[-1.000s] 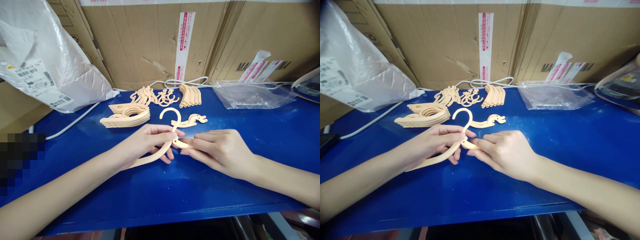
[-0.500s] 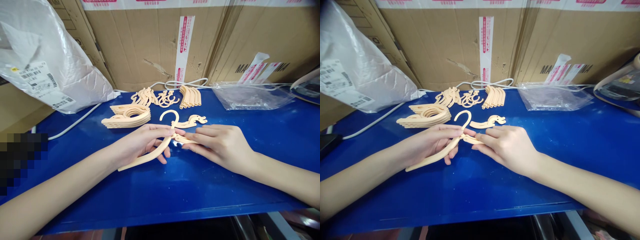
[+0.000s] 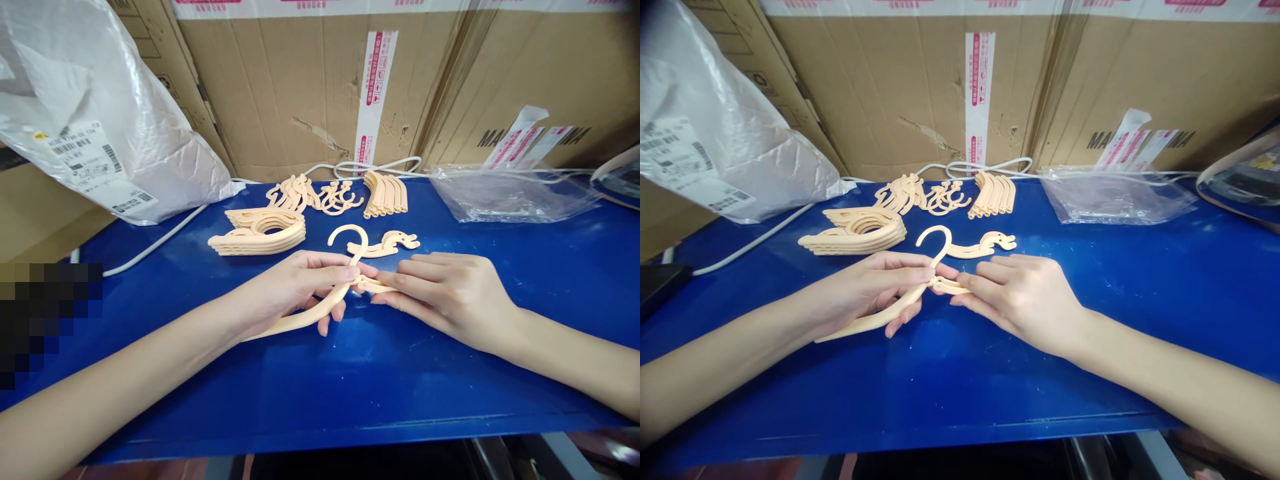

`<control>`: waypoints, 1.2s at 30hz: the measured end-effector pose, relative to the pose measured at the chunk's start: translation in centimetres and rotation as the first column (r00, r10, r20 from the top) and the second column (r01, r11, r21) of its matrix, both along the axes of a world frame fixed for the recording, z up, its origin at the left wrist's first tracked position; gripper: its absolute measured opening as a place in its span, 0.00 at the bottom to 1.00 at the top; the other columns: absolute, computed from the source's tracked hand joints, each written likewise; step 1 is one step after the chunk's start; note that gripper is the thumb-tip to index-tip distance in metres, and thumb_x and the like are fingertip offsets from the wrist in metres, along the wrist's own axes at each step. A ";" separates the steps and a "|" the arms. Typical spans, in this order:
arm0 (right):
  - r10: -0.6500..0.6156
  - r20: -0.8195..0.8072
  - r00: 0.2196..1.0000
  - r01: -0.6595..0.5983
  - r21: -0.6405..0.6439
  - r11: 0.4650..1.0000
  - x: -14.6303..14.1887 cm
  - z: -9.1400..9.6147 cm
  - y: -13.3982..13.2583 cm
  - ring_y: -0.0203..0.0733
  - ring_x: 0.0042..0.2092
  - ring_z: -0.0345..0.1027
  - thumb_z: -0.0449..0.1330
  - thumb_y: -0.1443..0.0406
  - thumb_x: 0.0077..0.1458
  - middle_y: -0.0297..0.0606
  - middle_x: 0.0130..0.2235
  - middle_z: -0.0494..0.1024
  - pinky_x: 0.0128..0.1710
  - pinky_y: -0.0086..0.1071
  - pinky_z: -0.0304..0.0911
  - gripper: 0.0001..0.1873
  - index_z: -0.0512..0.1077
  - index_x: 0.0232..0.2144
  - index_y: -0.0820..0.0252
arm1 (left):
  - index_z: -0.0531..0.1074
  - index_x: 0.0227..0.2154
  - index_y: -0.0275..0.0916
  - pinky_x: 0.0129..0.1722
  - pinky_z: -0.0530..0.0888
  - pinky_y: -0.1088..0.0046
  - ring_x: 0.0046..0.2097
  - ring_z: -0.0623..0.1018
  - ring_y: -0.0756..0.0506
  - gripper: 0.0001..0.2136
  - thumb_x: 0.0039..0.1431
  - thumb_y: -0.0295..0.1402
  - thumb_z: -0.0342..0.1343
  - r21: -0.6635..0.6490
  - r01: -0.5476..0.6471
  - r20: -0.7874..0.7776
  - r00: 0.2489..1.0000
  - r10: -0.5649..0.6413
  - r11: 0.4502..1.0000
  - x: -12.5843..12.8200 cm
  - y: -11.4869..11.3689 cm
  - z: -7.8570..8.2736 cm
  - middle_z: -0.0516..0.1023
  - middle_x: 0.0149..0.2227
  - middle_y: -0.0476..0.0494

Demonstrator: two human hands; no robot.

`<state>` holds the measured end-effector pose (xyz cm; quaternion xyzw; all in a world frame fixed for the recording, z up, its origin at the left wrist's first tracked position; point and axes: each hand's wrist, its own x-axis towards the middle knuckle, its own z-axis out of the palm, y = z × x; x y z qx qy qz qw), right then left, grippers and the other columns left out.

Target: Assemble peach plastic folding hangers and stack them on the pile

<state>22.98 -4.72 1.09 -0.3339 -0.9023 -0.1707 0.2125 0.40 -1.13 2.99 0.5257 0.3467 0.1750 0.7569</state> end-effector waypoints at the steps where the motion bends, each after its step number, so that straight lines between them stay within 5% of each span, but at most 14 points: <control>1: 0.004 0.002 1.000 -0.004 0.001 1.000 0.0 0.0 0.0 0.33 0.25 0.64 0.52 0.59 0.66 0.30 0.22 0.71 0.28 0.28 0.58 0.17 0.78 0.40 0.60 | 0.76 0.48 0.38 0.20 0.71 0.86 0.21 0.73 0.55 0.12 0.64 0.34 0.56 0.002 0.002 -0.001 1.000 -0.002 1.000 0.0 0.0 0.0 0.73 0.20 0.51; 16: 0.016 0.031 0.999 -0.017 0.051 0.999 -0.2 0.0 -0.1 0.32 0.24 0.63 0.51 0.59 0.67 0.29 0.21 0.69 0.26 0.29 0.56 0.17 0.78 0.39 0.60 | 0.77 0.44 0.38 0.20 0.73 0.82 0.23 0.74 0.53 0.10 0.63 0.33 0.56 0.049 0.004 -0.031 1.000 -0.002 0.999 0.2 0.0 -0.3 0.75 0.23 0.49; 29: 0.003 -0.008 1.000 -0.003 -0.036 0.999 -0.4 0.0 -0.5 0.31 0.22 0.62 0.49 0.59 0.67 0.30 0.21 0.69 0.24 0.29 0.52 0.20 0.77 0.32 0.60 | 0.78 0.45 0.38 0.21 0.73 0.82 0.25 0.74 0.52 0.11 0.62 0.34 0.58 0.086 -0.047 -0.043 0.998 0.051 0.995 0.3 -0.1 -0.4 0.75 0.24 0.48; 36: -0.023 -0.060 0.998 0.015 -0.124 0.992 -0.3 0.0 -0.7 0.31 0.23 0.66 0.49 0.60 0.67 0.30 0.22 0.71 0.23 0.28 0.53 0.19 0.78 0.38 0.59 | 0.77 0.48 0.42 0.22 0.74 0.80 0.26 0.75 0.52 0.12 0.62 0.34 0.57 0.064 -0.059 0.003 0.998 0.059 0.996 0.2 -0.2 -0.3 0.77 0.29 0.46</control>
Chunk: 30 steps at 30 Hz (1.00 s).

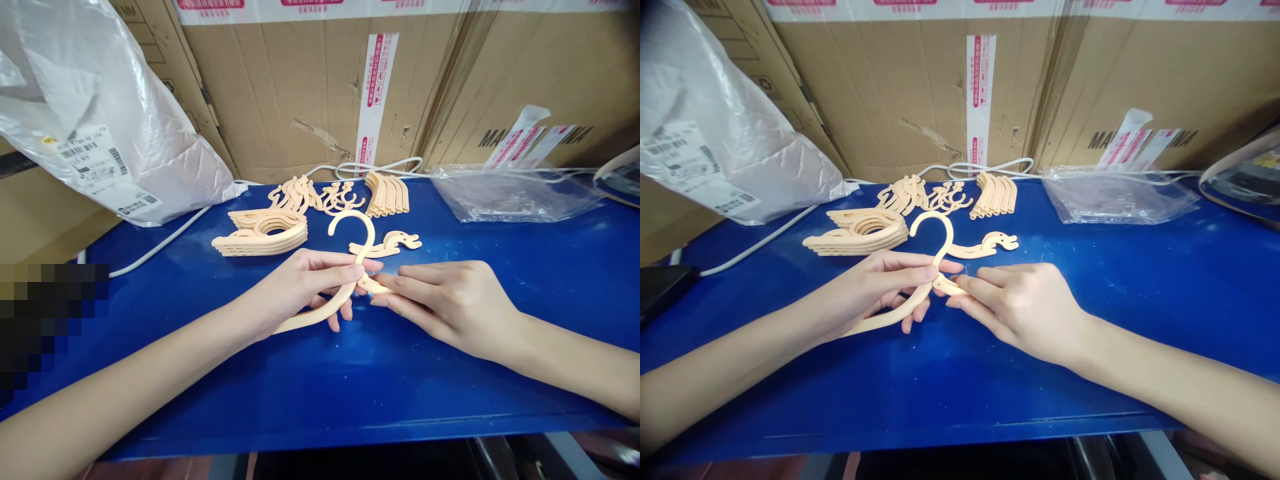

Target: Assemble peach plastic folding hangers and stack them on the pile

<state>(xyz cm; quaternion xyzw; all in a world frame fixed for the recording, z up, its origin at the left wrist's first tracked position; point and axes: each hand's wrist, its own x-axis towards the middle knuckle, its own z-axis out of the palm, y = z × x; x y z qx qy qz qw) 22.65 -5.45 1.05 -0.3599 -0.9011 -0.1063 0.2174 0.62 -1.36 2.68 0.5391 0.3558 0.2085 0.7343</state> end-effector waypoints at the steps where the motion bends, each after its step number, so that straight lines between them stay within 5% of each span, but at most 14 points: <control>1: -0.003 -0.003 1.000 0.003 -0.004 1.000 0.0 0.0 0.0 0.30 0.22 0.65 0.49 0.60 0.67 0.30 0.22 0.71 0.23 0.27 0.52 0.19 0.78 0.39 0.59 | 0.77 0.48 0.42 0.22 0.75 0.80 0.26 0.75 0.52 0.13 0.62 0.34 0.57 0.001 0.003 -0.002 1.000 -0.003 1.000 0.0 0.0 0.1 0.77 0.30 0.46; 7: -0.032 -0.032 0.999 0.029 -0.090 0.996 -0.1 0.2 -0.2 0.29 0.22 0.65 0.48 0.58 0.68 0.30 0.24 0.75 0.22 0.27 0.51 0.18 0.77 0.44 0.54 | 0.77 0.49 0.42 0.24 0.75 0.79 0.26 0.75 0.52 0.13 0.62 0.33 0.57 -0.007 -0.005 -0.006 1.000 0.005 1.000 -0.2 -0.1 0.3 0.77 0.31 0.45; 21: -0.029 -0.063 0.998 0.016 -0.203 0.979 0.0 0.4 0.0 0.30 0.22 0.64 0.49 0.59 0.67 0.29 0.23 0.72 0.22 0.29 0.48 0.18 0.77 0.34 0.57 | 0.78 0.46 0.39 0.23 0.73 0.81 0.24 0.75 0.54 0.12 0.61 0.34 0.57 -0.016 0.020 -0.023 1.000 -0.020 1.000 0.1 0.2 -0.1 0.76 0.30 0.47; 25: -0.014 -0.056 0.998 0.004 -0.169 0.986 0.1 0.2 0.5 0.31 0.23 0.67 0.52 0.58 0.66 0.29 0.22 0.73 0.23 0.29 0.50 0.17 0.79 0.35 0.56 | 0.77 0.39 0.35 0.22 0.71 0.79 0.22 0.72 0.54 0.11 0.64 0.37 0.53 0.143 0.045 -0.150 0.988 -0.023 0.989 0.3 -0.1 -0.3 0.75 0.26 0.50; 27: -0.036 -0.068 0.997 0.024 -0.170 0.985 0.3 0.0 0.8 0.33 0.26 0.70 0.53 0.57 0.65 0.30 0.24 0.77 0.24 0.29 0.52 0.17 0.79 0.35 0.56 | 0.74 0.30 0.35 0.21 0.68 0.79 0.19 0.69 0.54 0.16 0.67 0.39 0.48 0.367 0.097 -0.286 0.958 0.013 0.925 0.4 -0.5 -0.3 0.71 0.20 0.52; 30: -0.084 -0.064 0.994 0.074 -0.152 0.986 0.7 0.2 1.3 0.37 0.28 0.73 0.57 0.54 0.61 0.32 0.28 0.80 0.28 0.30 0.57 0.16 0.80 0.36 0.56 | 0.69 0.25 0.36 0.25 0.65 0.77 0.20 0.69 0.53 0.19 0.70 0.38 0.42 0.668 0.266 -0.483 0.865 0.133 0.695 0.3 -1.1 -0.4 0.68 0.17 0.53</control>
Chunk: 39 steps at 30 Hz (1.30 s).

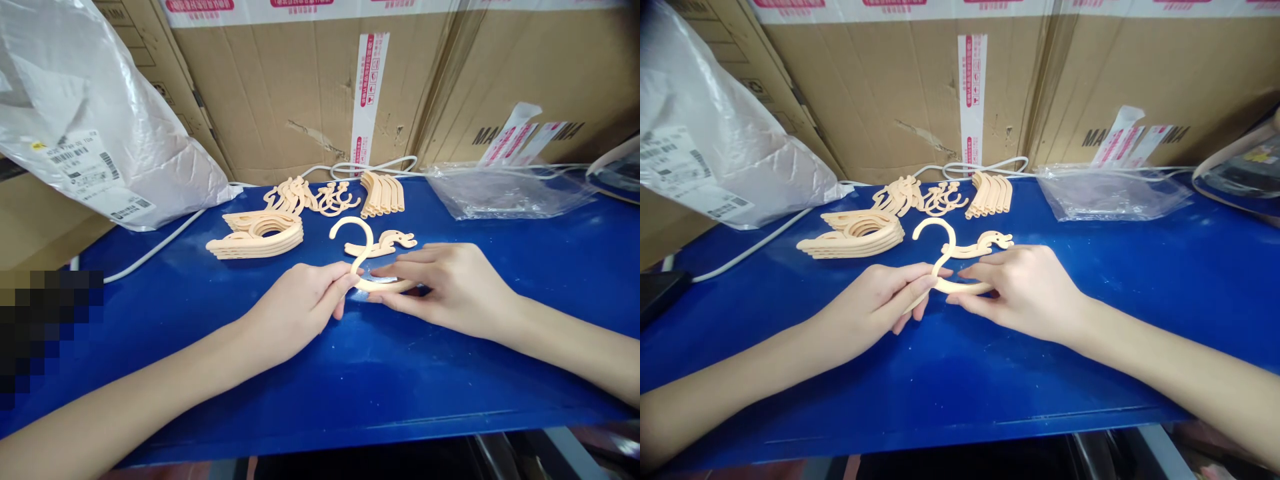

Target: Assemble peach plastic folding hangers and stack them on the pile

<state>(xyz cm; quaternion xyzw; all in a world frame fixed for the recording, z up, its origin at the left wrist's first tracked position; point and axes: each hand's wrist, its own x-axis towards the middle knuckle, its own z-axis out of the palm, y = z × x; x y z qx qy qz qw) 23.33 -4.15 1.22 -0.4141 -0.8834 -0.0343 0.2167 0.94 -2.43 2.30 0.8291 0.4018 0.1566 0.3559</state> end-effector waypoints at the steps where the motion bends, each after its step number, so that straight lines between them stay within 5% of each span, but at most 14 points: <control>1: -0.001 0.019 1.000 0.000 0.024 1.000 0.2 0.1 0.2 0.39 0.29 0.73 0.58 0.53 0.60 0.33 0.28 0.81 0.29 0.31 0.58 0.16 0.80 0.37 0.56 | 0.69 0.28 0.37 0.26 0.64 0.76 0.21 0.70 0.52 0.18 0.70 0.37 0.41 0.122 0.019 -0.091 0.996 -0.008 0.992 0.0 -0.1 0.0 0.69 0.18 0.53; 6: 0.010 0.095 0.995 -0.025 0.155 0.988 0.9 1.1 1.1 0.40 0.31 0.71 0.57 0.47 0.57 0.38 0.32 0.81 0.36 0.36 0.60 0.24 0.79 0.40 0.58 | 0.69 0.40 0.39 0.22 0.57 0.74 0.22 0.72 0.46 0.15 0.70 0.38 0.38 0.440 0.135 -0.360 0.932 0.036 0.888 -0.1 -0.4 -0.4 0.71 0.21 0.51; 16: -0.044 0.136 0.990 0.026 0.136 0.990 1.3 1.0 1.7 0.49 0.41 0.68 0.53 0.35 0.49 0.43 0.37 0.79 0.47 0.44 0.56 0.43 0.75 0.48 0.66 | 0.69 0.34 0.39 0.19 0.52 0.76 0.18 0.68 0.50 0.15 0.68 0.41 0.42 0.588 0.254 -0.359 0.933 -0.033 0.768 -0.7 -0.3 -1.3 0.69 0.17 0.54; 23: 0.001 0.135 0.991 -0.016 0.106 0.994 1.1 0.8 1.6 0.53 0.50 0.65 0.55 0.34 0.46 0.46 0.47 0.76 0.53 0.46 0.54 0.52 0.62 0.61 0.65 | 0.72 0.41 0.40 0.19 0.54 0.74 0.19 0.74 0.47 0.15 0.69 0.41 0.43 0.601 0.357 -0.413 0.905 -0.105 0.715 -0.7 -0.6 -1.2 0.75 0.19 0.51; 33: 0.054 0.106 0.993 -0.068 0.129 0.989 1.1 0.9 1.5 0.59 0.60 0.56 0.56 0.38 0.49 0.55 0.61 0.62 0.56 0.51 0.53 0.45 0.65 0.59 0.62 | 0.74 0.38 0.38 0.20 0.60 0.74 0.23 0.78 0.48 0.15 0.69 0.42 0.46 0.647 0.355 -0.319 0.930 -0.184 0.674 -0.7 -0.5 -1.6 0.79 0.24 0.51; 39: 0.124 0.068 0.990 -0.129 0.066 0.989 0.9 1.3 0.6 0.43 0.37 0.69 0.56 0.50 0.60 0.39 0.37 0.76 0.41 0.40 0.60 0.26 0.68 0.54 0.58 | 0.75 0.37 0.37 0.22 0.65 0.77 0.25 0.79 0.49 0.15 0.68 0.42 0.48 0.706 0.289 -0.256 0.955 -0.149 0.646 -0.8 -0.4 -1.7 0.80 0.25 0.50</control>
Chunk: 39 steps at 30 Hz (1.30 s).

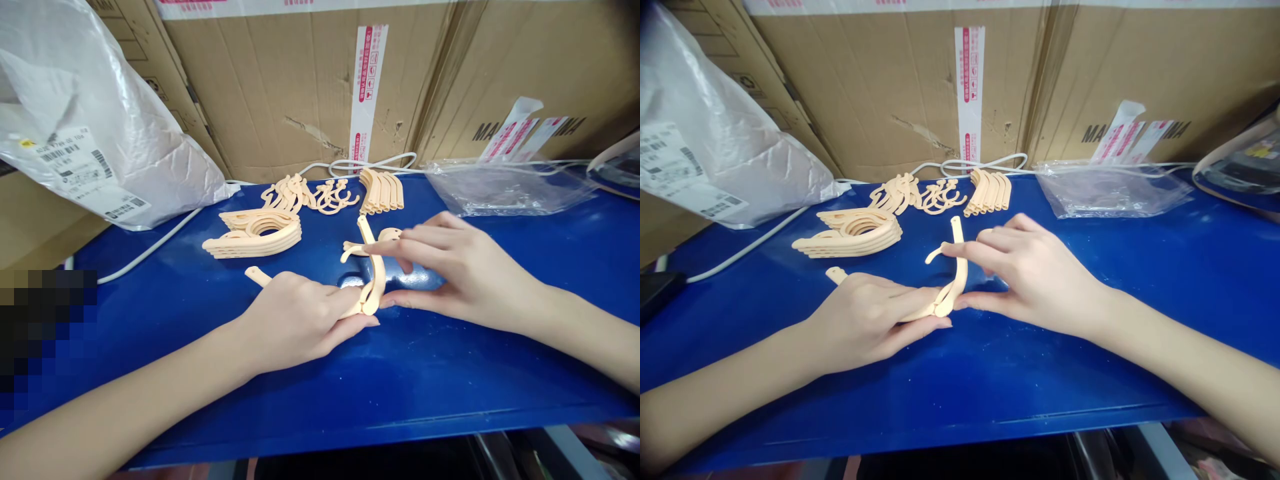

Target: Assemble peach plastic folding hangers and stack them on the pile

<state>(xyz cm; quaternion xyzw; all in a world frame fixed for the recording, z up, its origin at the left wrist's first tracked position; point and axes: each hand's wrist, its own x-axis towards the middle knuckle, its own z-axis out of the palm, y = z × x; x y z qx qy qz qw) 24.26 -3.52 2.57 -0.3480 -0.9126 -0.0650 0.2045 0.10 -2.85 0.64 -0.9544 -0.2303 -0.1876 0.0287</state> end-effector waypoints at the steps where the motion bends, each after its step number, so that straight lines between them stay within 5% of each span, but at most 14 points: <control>1: 0.042 -0.002 0.999 -0.042 -0.048 0.998 -0.1 0.0 -0.1 0.41 0.36 0.69 0.55 0.53 0.62 0.37 0.35 0.77 0.41 0.39 0.60 0.22 0.68 0.54 0.58 | 0.75 0.38 0.37 0.22 0.65 0.77 0.25 0.79 0.49 0.15 0.68 0.42 0.48 0.020 -0.007 0.007 1.000 0.006 1.000 0.0 0.0 0.0 0.80 0.25 0.50; 5: 0.133 -0.056 0.990 -0.142 -0.226 0.964 -0.2 -0.2 -0.3 0.40 0.43 0.69 0.52 0.64 0.65 0.40 0.44 0.76 0.44 0.34 0.62 0.13 0.70 0.50 0.59 | 0.75 0.36 0.37 0.23 0.66 0.77 0.26 0.79 0.49 0.14 0.67 0.42 0.50 0.072 -0.024 0.037 0.999 0.021 0.997 0.1 -0.1 -0.1 0.80 0.26 0.50; 11: 0.057 -0.177 0.983 -0.117 -0.354 0.928 -0.6 0.2 -0.5 0.40 0.43 0.67 0.49 0.68 0.64 0.40 0.42 0.75 0.43 0.35 0.63 0.11 0.70 0.43 0.58 | 0.74 0.39 0.35 0.23 0.67 0.74 0.26 0.78 0.50 0.12 0.69 0.34 0.46 0.135 0.053 -0.012 0.999 -0.052 0.989 0.5 -0.4 0.2 0.79 0.28 0.51; 17: -0.071 -0.176 0.982 0.012 -0.317 0.948 -1.0 0.1 -0.8 0.41 0.40 0.68 0.52 0.63 0.64 0.40 0.40 0.73 0.38 0.34 0.63 0.08 0.70 0.36 0.58 | 0.71 0.49 0.36 0.26 0.68 0.73 0.31 0.78 0.49 0.13 0.68 0.32 0.46 0.124 0.111 -0.108 0.989 -0.098 0.986 0.8 -0.7 0.3 0.78 0.32 0.50; 21: -0.114 -0.108 0.988 0.088 -0.222 0.971 -0.5 0.0 -0.5 0.40 0.41 0.68 0.52 0.68 0.61 0.39 0.42 0.74 0.37 0.33 0.64 0.06 0.69 0.36 0.57 | 0.73 0.45 0.36 0.28 0.67 0.72 0.33 0.77 0.48 0.12 0.68 0.35 0.47 0.104 0.068 -0.126 0.990 -0.055 0.992 0.7 -0.4 0.2 0.77 0.33 0.49; 29: -0.213 0.073 0.974 0.212 0.015 0.977 0.2 0.0 0.3 0.43 0.39 0.69 0.50 0.69 0.61 0.40 0.38 0.75 0.34 0.34 0.62 0.08 0.70 0.36 0.59 | 0.73 0.33 0.39 0.31 0.65 0.76 0.35 0.74 0.50 0.09 0.64 0.39 0.54 -0.254 -0.036 0.073 0.996 0.057 0.966 0.4 1.4 0.2 0.76 0.32 0.51; 33: -0.278 0.211 0.937 0.252 0.141 0.957 0.0 -0.1 0.0 0.45 0.37 0.68 0.49 0.69 0.62 0.42 0.35 0.74 0.34 0.35 0.60 0.11 0.71 0.36 0.61 | 0.68 0.21 0.36 0.24 0.59 0.77 0.25 0.66 0.53 0.16 0.58 0.41 0.61 -0.445 -0.163 0.150 0.956 0.253 0.881 0.7 2.0 0.2 0.68 0.22 0.54; 39: -0.288 0.248 0.925 0.225 0.252 0.941 -0.1 -0.4 -0.7 0.44 0.33 0.66 0.51 0.73 0.58 0.43 0.40 0.75 0.33 0.36 0.59 0.14 0.76 0.39 0.59 | 0.70 0.25 0.36 0.21 0.58 0.79 0.22 0.60 0.55 0.11 0.58 0.38 0.60 -0.644 -0.074 0.262 0.914 0.311 0.761 0.7 2.6 0.0 0.63 0.21 0.57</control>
